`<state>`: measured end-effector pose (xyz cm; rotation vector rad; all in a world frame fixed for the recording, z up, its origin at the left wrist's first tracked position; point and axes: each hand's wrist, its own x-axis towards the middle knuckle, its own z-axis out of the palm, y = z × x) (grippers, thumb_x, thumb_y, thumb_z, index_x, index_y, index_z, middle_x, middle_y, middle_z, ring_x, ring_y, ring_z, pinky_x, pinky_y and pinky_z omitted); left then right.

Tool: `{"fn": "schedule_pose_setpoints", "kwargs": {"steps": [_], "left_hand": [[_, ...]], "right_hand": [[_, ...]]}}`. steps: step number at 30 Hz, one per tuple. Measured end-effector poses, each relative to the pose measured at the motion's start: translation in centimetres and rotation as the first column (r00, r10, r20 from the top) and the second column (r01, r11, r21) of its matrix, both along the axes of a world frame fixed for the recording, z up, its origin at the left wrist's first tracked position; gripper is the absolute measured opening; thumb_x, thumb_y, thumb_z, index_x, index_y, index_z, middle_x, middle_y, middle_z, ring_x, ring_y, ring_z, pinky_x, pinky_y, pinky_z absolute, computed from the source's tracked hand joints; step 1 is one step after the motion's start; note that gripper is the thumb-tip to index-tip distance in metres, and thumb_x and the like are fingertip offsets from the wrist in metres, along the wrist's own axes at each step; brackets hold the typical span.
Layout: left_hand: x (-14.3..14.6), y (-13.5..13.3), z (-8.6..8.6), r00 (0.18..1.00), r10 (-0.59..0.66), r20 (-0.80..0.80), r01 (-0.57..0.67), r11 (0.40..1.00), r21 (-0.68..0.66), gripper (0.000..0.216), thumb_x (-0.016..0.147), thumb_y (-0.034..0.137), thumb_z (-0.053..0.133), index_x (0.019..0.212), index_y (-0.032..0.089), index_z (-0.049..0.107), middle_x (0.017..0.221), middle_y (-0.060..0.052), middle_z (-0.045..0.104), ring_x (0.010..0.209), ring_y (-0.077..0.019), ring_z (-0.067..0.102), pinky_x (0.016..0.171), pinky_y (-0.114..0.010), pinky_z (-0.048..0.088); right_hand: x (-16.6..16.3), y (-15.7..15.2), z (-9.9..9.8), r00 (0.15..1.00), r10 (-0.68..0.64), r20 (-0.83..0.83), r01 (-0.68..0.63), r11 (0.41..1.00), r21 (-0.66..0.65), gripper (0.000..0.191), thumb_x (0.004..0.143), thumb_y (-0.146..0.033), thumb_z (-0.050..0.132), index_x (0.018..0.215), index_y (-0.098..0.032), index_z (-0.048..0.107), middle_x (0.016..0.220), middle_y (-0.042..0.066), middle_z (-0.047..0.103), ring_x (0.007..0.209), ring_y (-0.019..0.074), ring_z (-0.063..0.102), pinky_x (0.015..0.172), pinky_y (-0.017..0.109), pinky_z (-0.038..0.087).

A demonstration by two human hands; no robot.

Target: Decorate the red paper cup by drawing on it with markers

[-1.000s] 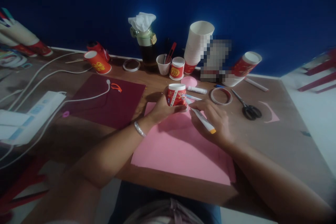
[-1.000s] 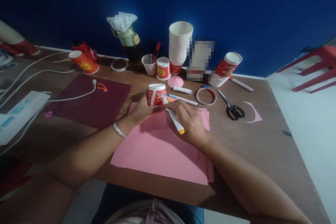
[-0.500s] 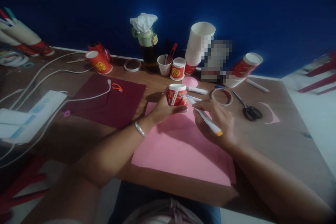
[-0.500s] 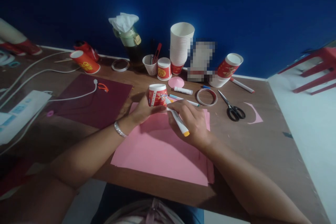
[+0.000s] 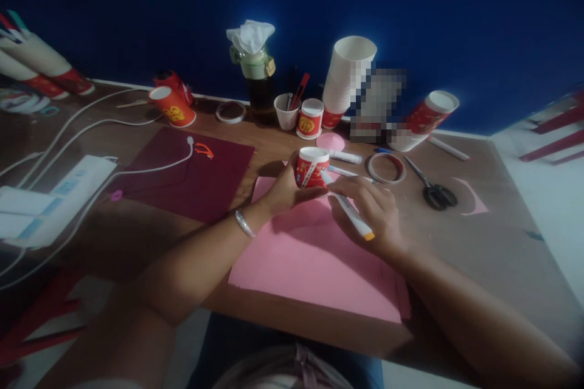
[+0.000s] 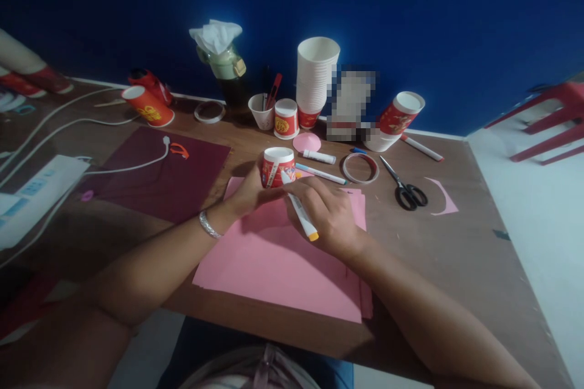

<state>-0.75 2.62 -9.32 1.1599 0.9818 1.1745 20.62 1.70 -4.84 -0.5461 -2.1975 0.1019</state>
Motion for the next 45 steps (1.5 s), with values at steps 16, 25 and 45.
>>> {"fn": "schedule_pose_setpoints", "kwargs": {"steps": [16,25,45], "left_hand": [[0.0,0.3,-1.0,1.000,-0.004,-0.011,0.004,1.000,0.027,0.098,0.063,0.058,0.106,0.135,0.022,0.050,0.130,-0.013,0.072,0.122,-0.0324,0.072,0.103,-0.045,0.060],[-0.3,0.2,-0.8,0.997,0.006,-0.073,-0.005,1.000,0.016,0.104,0.064,0.063,0.104,0.141,0.022,0.047,0.135,-0.016,0.072,0.128,-0.0365,0.071,0.110,-0.052,0.057],[-0.3,0.5,-1.4,0.997,0.040,-0.063,-0.040,0.999,-0.007,0.107,0.057,0.061,0.107,0.138,0.022,0.049,0.127,-0.013,0.073,0.121,-0.0330,0.073,0.106,-0.049,0.059]], "right_hand": [[-0.1,0.0,0.0,1.000,-0.009,0.020,0.009,1.000,-0.010,0.034,0.106,-0.011,0.065,0.137,-0.024,0.062,0.110,0.008,0.082,0.098,0.0222,0.082,0.078,0.033,0.066],[-0.1,-0.2,0.5,0.998,0.014,0.059,-0.010,0.998,-0.058,0.030,0.103,-0.009,0.063,0.130,-0.020,0.068,0.107,0.009,0.083,0.094,0.0223,0.081,0.074,0.032,0.063],[-0.2,-0.4,0.3,0.998,0.021,0.067,-0.017,0.998,-0.061,0.025,0.102,-0.011,0.063,0.124,-0.021,0.068,0.100,0.008,0.080,0.086,0.0213,0.077,0.072,0.032,0.060]]}}
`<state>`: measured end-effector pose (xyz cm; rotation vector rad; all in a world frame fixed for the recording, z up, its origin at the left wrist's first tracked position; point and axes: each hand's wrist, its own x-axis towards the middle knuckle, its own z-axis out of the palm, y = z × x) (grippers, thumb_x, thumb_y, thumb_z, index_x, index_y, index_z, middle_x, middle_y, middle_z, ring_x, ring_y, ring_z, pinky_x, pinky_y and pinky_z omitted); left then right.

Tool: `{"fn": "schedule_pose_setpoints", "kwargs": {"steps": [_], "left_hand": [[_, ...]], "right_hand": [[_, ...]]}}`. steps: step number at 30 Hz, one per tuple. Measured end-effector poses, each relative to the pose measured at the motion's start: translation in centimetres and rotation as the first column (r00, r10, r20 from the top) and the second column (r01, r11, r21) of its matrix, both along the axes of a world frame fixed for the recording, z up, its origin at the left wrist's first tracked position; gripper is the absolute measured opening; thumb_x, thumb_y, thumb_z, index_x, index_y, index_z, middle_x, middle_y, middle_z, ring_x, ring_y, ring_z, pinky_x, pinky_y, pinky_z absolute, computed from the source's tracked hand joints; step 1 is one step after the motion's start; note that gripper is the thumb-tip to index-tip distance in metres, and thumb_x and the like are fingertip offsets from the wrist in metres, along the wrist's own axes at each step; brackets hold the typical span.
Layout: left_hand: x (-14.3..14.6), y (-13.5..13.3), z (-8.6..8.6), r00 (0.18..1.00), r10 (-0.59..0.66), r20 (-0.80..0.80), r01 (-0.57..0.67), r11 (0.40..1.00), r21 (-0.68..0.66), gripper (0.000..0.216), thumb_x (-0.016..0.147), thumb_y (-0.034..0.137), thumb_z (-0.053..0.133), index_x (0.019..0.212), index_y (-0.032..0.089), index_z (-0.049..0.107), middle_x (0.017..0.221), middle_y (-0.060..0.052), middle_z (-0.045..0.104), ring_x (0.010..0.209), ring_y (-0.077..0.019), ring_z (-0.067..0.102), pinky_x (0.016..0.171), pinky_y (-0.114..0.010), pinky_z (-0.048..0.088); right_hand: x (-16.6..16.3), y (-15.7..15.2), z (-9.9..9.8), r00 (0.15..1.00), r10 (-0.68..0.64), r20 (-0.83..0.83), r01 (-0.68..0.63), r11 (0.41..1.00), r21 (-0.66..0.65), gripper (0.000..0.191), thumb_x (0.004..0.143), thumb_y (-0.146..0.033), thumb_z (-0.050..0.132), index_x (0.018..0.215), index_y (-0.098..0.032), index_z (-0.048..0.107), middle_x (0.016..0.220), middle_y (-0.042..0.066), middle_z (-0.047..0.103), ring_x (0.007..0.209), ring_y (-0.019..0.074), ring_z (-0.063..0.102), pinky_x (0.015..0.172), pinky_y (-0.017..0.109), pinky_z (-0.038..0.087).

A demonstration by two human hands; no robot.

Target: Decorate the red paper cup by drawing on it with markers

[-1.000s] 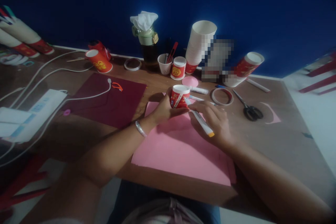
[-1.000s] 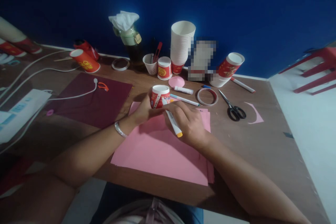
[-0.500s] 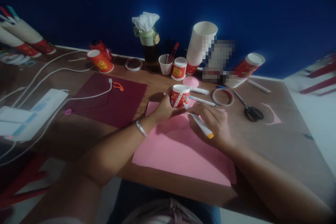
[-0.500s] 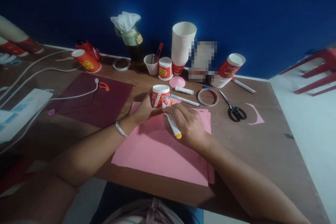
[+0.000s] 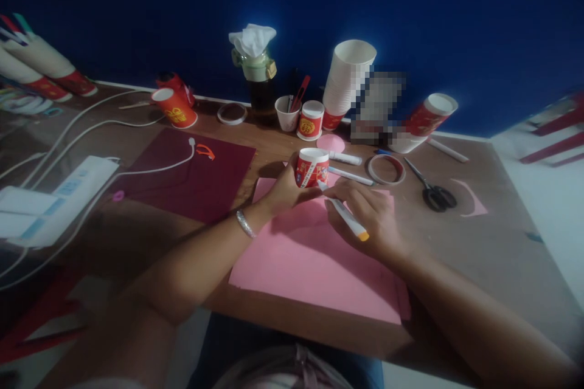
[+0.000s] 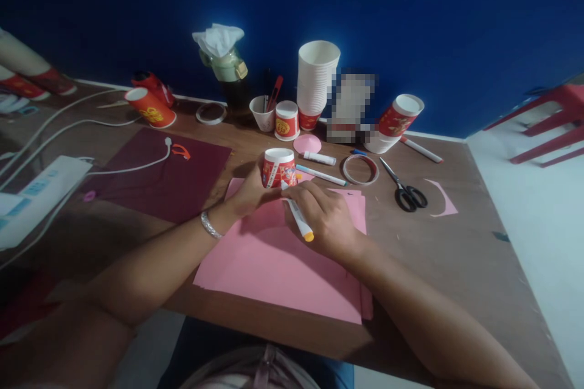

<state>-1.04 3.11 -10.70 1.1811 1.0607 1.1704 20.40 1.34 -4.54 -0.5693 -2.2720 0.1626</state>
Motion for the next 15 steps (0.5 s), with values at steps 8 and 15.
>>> {"fn": "schedule_pose_setpoints", "kwargs": {"steps": [8,15], "left_hand": [[0.0,-0.1,0.5,1.000,-0.009,0.002,0.010,0.999,-0.031,0.104,0.058,0.060,0.107,0.136,0.022,0.051,0.121,-0.012,0.075,0.115,-0.0310,0.074,0.100,-0.045,0.059],[0.0,-0.4,1.2,0.999,-0.008,0.039,0.009,1.000,-0.023,0.110,0.054,0.067,0.106,0.138,0.022,0.052,0.126,-0.013,0.073,0.119,-0.0332,0.072,0.102,-0.046,0.058]], "right_hand": [[0.1,0.1,0.0,1.000,0.010,-0.001,-0.010,1.000,-0.004,0.037,0.099,-0.010,0.064,0.135,-0.021,0.067,0.106,0.009,0.082,0.090,0.0229,0.079,0.073,0.033,0.063],[0.2,0.1,0.0,0.998,0.024,-0.057,-0.024,1.000,0.002,0.042,0.100,-0.010,0.066,0.139,-0.025,0.068,0.103,0.007,0.083,0.085,0.0219,0.080,0.070,0.032,0.064]]}}
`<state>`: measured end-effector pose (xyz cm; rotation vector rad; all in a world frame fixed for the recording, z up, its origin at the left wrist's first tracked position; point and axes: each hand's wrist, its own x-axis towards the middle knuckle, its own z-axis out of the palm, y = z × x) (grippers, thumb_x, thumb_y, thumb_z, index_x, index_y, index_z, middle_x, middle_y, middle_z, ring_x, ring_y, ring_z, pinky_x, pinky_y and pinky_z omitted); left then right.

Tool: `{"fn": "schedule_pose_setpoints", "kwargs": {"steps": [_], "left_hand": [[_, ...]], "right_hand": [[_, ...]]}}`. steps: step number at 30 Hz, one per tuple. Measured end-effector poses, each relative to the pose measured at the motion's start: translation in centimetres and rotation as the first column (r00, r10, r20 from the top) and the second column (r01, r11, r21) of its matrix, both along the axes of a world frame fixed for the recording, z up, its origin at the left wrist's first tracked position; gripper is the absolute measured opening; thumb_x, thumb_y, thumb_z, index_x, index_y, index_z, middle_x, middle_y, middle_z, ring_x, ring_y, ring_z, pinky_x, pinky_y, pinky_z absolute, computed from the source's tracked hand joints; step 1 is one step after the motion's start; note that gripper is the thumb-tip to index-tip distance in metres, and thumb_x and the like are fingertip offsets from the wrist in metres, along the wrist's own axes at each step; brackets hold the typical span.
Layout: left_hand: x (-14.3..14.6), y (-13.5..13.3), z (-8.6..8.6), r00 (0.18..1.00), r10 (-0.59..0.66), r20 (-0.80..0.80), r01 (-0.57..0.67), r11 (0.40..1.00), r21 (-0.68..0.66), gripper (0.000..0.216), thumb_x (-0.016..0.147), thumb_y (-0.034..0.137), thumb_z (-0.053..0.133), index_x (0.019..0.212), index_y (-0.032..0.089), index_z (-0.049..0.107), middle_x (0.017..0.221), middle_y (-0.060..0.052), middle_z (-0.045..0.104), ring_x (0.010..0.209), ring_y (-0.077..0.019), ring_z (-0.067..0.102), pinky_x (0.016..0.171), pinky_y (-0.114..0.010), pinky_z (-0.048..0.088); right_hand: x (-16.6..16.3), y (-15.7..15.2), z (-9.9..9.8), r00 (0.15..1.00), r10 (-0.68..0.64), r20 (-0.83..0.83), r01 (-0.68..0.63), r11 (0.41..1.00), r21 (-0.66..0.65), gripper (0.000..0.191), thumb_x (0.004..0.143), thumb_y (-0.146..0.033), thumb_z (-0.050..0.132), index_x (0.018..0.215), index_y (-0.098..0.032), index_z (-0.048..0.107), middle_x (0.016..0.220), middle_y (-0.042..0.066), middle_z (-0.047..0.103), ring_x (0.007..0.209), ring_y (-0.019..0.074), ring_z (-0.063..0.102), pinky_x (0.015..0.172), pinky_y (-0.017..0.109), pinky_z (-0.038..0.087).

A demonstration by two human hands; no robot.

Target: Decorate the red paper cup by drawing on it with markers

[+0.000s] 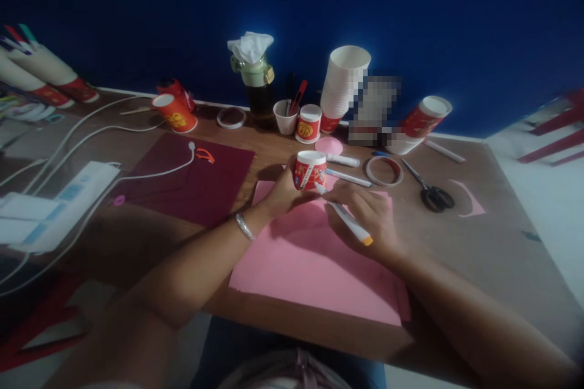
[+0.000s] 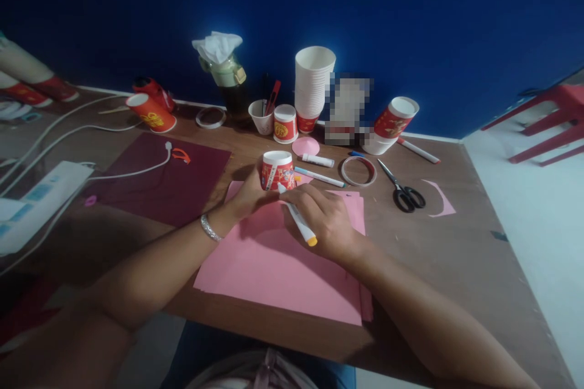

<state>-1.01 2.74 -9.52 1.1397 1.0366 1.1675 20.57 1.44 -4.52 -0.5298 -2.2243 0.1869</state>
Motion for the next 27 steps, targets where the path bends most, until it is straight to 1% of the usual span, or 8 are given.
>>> {"fn": "schedule_pose_setpoints", "kwargs": {"steps": [4,8,10,12,14,18,22,27], "left_hand": [[0.1,0.0,0.2,1.000,-0.019,0.022,0.018,1.000,0.026,0.098,0.061,0.061,0.105,0.135,0.020,0.055,0.118,-0.011,0.073,0.111,-0.0296,0.073,0.097,-0.044,0.058],[0.2,0.0,0.1,0.994,-0.042,0.105,0.045,0.999,-0.030,0.082,0.063,0.045,0.107,0.126,0.019,0.060,0.104,-0.005,0.075,0.096,-0.0234,0.073,0.092,-0.041,0.059],[0.0,0.0,0.1,0.983,-0.060,0.172,0.071,0.996,-0.057,0.074,0.064,0.041,0.106,0.120,0.018,0.063,0.104,-0.005,0.077,0.095,-0.0222,0.074,0.091,-0.040,0.060],[-0.3,-0.2,0.2,0.973,-0.081,0.216,0.097,0.993,-0.063,0.064,0.067,0.041,0.103,0.114,0.017,0.067,0.107,-0.007,0.079,0.095,-0.0221,0.075,0.090,-0.038,0.061],[-0.7,-0.2,0.3,0.965,-0.127,0.229,0.148,0.986,-0.079,0.056,0.071,0.043,0.100,0.110,0.017,0.070,0.106,-0.009,0.081,0.090,-0.0219,0.076,0.082,-0.035,0.061],[-1.2,-0.2,0.3,0.929,-0.262,0.262,0.287,0.956,-0.063,0.056,0.073,0.046,0.095,0.117,0.019,0.074,0.105,-0.011,0.082,0.092,-0.0273,0.079,0.083,-0.039,0.063],[-1.1,-0.2,0.5,0.894,-0.352,0.278,0.387,0.919,-0.081,0.067,0.070,0.047,0.094,0.129,0.020,0.073,0.109,-0.013,0.083,0.103,-0.0352,0.080,0.089,-0.046,0.065],[-1.0,-0.2,0.7,0.893,-0.343,0.292,0.379,0.922,-0.076,0.075,0.070,0.044,0.095,0.137,0.021,0.070,0.117,-0.014,0.082,0.112,-0.0370,0.079,0.098,-0.049,0.064]], "right_hand": [[0.4,0.1,-0.3,0.992,-0.063,-0.112,0.066,0.998,0.024,0.039,0.100,-0.009,0.068,0.134,-0.029,0.068,0.101,0.004,0.084,0.082,0.0207,0.081,0.071,0.032,0.065],[0.4,0.9,-1.7,0.967,-0.197,-0.163,0.181,0.977,-0.111,0.022,0.110,-0.016,0.060,0.126,-0.028,0.068,0.102,0.004,0.082,0.079,0.0188,0.080,0.074,0.034,0.066],[0.3,1.7,-2.8,0.957,-0.226,-0.181,0.189,0.961,-0.200,0.021,0.111,-0.021,0.061,0.131,-0.027,0.065,0.113,0.007,0.081,0.089,0.0202,0.081,0.081,0.037,0.068],[0.3,2.6,-3.7,0.965,-0.170,-0.199,0.111,0.954,-0.278,0.038,0.109,-0.032,0.068,0.145,-0.026,0.057,0.137,0.014,0.076,0.111,0.0256,0.081,0.094,0.044,0.069],[0.4,3.5,-4.4,0.979,-0.060,-0.196,-0.003,0.953,-0.303,0.065,0.103,-0.046,0.078,0.157,-0.026,0.047,0.157,0.020,0.065,0.138,0.0329,0.072,0.110,0.053,0.065],[0.6,4.3,-4.5,0.985,0.084,-0.151,-0.124,0.952,-0.278,0.098,0.092,-0.059,0.088,0.169,-0.028,0.035,0.169,0.021,0.054,0.158,0.0382,0.055,0.126,0.063,0.053],[0.6,4.1,-4.3,0.988,0.113,-0.104,-0.139,0.949,-0.283,0.099,0.090,-0.052,0.092,0.169,-0.029,0.036,0.171,0.022,0.051,0.159,0.0397,0.053,0.126,0.065,0.052],[0.6,3.9,-4.5,0.994,0.079,-0.075,-0.096,0.959,-0.265,0.090,0.091,-0.043,0.090,0.164,-0.028,0.039,0.161,0.020,0.060,0.147,0.0386,0.062,0.118,0.061,0.058]]}}
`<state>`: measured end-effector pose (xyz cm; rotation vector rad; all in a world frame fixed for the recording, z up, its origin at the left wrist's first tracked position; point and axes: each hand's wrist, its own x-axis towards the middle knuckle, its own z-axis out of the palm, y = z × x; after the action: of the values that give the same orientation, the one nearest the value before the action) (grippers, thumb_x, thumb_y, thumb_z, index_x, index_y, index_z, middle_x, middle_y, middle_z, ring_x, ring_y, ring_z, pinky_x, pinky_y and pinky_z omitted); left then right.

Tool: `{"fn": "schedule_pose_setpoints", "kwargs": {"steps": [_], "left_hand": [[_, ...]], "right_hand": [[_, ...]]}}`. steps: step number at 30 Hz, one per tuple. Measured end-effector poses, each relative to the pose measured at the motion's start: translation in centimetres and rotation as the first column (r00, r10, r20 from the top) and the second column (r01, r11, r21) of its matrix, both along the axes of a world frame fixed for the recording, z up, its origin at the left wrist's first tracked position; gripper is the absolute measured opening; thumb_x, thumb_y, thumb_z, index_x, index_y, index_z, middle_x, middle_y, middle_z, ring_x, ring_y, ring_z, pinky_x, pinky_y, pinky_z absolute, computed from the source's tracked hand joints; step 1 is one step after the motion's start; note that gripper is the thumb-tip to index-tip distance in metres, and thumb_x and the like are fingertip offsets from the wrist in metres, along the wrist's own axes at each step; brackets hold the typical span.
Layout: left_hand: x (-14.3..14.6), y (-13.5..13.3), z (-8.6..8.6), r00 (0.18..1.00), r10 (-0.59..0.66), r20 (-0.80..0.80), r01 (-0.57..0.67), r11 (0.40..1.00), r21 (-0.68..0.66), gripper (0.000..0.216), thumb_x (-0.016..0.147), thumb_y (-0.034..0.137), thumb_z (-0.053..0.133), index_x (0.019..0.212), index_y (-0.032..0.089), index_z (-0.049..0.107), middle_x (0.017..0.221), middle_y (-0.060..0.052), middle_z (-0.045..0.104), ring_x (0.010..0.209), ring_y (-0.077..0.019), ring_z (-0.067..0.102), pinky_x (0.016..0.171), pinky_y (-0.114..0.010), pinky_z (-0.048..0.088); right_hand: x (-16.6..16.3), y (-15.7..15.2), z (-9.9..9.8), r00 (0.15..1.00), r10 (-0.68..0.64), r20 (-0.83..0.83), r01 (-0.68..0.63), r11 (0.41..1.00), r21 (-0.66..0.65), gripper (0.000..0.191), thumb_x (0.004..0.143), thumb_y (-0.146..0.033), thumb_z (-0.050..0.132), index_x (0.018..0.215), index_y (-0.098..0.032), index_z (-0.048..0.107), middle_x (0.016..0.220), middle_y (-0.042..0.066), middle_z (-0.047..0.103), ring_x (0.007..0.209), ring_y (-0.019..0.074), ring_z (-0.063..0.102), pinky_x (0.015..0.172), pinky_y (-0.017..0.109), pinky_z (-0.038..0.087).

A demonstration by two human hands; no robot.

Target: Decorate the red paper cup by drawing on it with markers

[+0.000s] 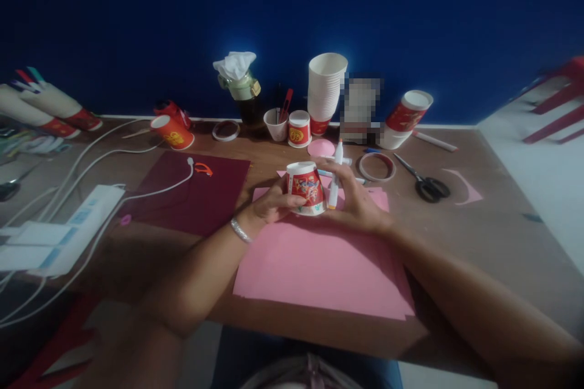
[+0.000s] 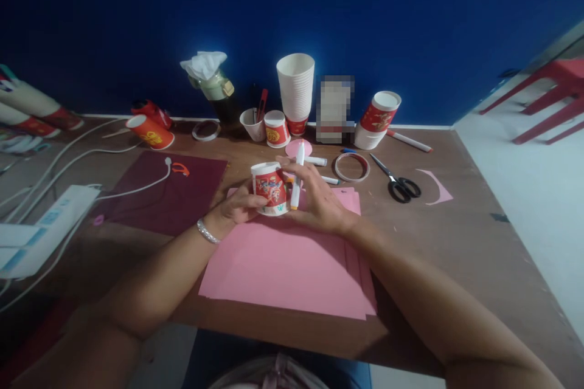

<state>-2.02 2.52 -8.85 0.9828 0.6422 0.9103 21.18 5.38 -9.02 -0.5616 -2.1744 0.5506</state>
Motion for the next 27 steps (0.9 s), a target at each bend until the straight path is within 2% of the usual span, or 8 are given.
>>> {"fn": "schedule_pose_setpoints", "kwargs": {"steps": [5,9,11,14,17,21,24,27], "left_hand": [[0.3,0.0,-0.2,0.995,0.102,0.016,-0.103,0.993,0.059,0.082,0.076,0.042,0.096,0.149,0.026,0.062,0.139,-0.014,0.076,0.130,-0.0350,0.073,0.109,-0.047,0.059],[0.9,0.1,-0.5,0.987,0.141,-0.080,-0.129,0.981,0.147,0.093,0.072,0.042,0.102,0.152,0.027,0.058,0.158,-0.015,0.064,0.147,-0.0365,0.061,0.118,-0.047,0.055],[1.1,0.0,-0.7,0.976,0.175,-0.128,-0.151,0.973,0.177,0.093,0.071,0.038,0.104,0.150,0.025,0.058,0.157,-0.015,0.064,0.147,-0.0356,0.061,0.120,-0.047,0.053],[0.9,-0.1,-0.8,0.970,0.201,-0.138,-0.184,0.974,0.129,0.083,0.076,0.036,0.099,0.148,0.024,0.059,0.147,-0.013,0.071,0.137,-0.0335,0.068,0.114,-0.046,0.057],[0.3,-0.2,-0.6,0.981,0.173,-0.089,-0.171,0.985,0.034,0.072,0.081,0.036,0.090,0.146,0.025,0.063,0.137,-0.011,0.076,0.128,-0.0326,0.073,0.101,-0.042,0.062],[-0.2,-0.1,-0.5,0.991,0.135,0.011,-0.135,0.991,-0.006,0.053,0.078,0.033,0.083,0.128,0.020,0.073,0.120,-0.011,0.082,0.113,-0.0319,0.078,0.088,-0.040,0.063],[-0.3,0.0,-0.7,0.996,0.072,0.054,-0.068,0.995,-0.069,0.054,0.076,0.034,0.083,0.126,0.018,0.074,0.121,-0.014,0.083,0.102,-0.0310,0.080,0.083,-0.040,0.062],[-0.2,0.0,-0.9,0.997,0.036,0.064,-0.031,0.997,-0.077,0.066,0.076,0.048,0.089,0.133,0.019,0.072,0.123,-0.015,0.082,0.105,-0.0330,0.080,0.087,-0.043,0.063]], "right_hand": [[-0.1,0.2,-0.2,0.989,-0.142,-0.032,0.146,0.975,0.167,0.083,0.093,-0.039,0.085,0.161,-0.030,0.038,0.151,0.020,0.062,0.133,0.0384,0.067,0.108,0.061,0.060],[-0.7,0.1,-1.1,0.942,-0.336,-0.017,0.328,0.905,0.271,0.086,0.093,-0.029,0.080,0.165,-0.030,0.033,0.154,0.021,0.058,0.139,0.0434,0.061,0.113,0.069,0.054],[-0.9,0.0,-1.5,0.931,-0.364,0.014,0.346,0.897,0.275,0.091,0.092,-0.030,0.080,0.168,-0.030,0.031,0.155,0.021,0.057,0.143,0.0458,0.058,0.115,0.073,0.051],[-0.9,-0.1,-1.7,0.958,-0.283,0.055,0.262,0.935,0.237,0.103,0.093,-0.040,0.084,0.174,-0.031,0.021,0.160,0.022,0.055,0.147,0.0470,0.056,0.120,0.075,0.048],[-0.5,0.2,-1.4,0.984,-0.171,0.054,0.163,0.978,0.128,0.120,0.090,-0.053,0.090,0.178,-0.032,0.010,0.170,0.023,0.048,0.151,0.0459,0.055,0.123,0.071,0.050],[0.0,0.8,-1.4,0.995,-0.087,-0.038,0.086,0.996,-0.021,0.132,0.084,-0.067,0.091,0.179,-0.033,0.006,0.175,0.023,0.043,0.159,0.0447,0.050,0.124,0.069,0.052],[0.0,0.9,-1.5,0.996,-0.060,-0.063,0.054,0.995,-0.086,0.131,0.085,-0.067,0.091,0.180,-0.034,0.007,0.173,0.023,0.045,0.160,0.0433,0.050,0.125,0.067,0.052],[-0.2,0.6,-1.4,0.998,-0.047,-0.048,0.043,0.995,-0.094,0.130,0.086,-0.063,0.092,0.180,-0.033,0.008,0.170,0.023,0.050,0.158,0.0422,0.053,0.126,0.066,0.052]]}}
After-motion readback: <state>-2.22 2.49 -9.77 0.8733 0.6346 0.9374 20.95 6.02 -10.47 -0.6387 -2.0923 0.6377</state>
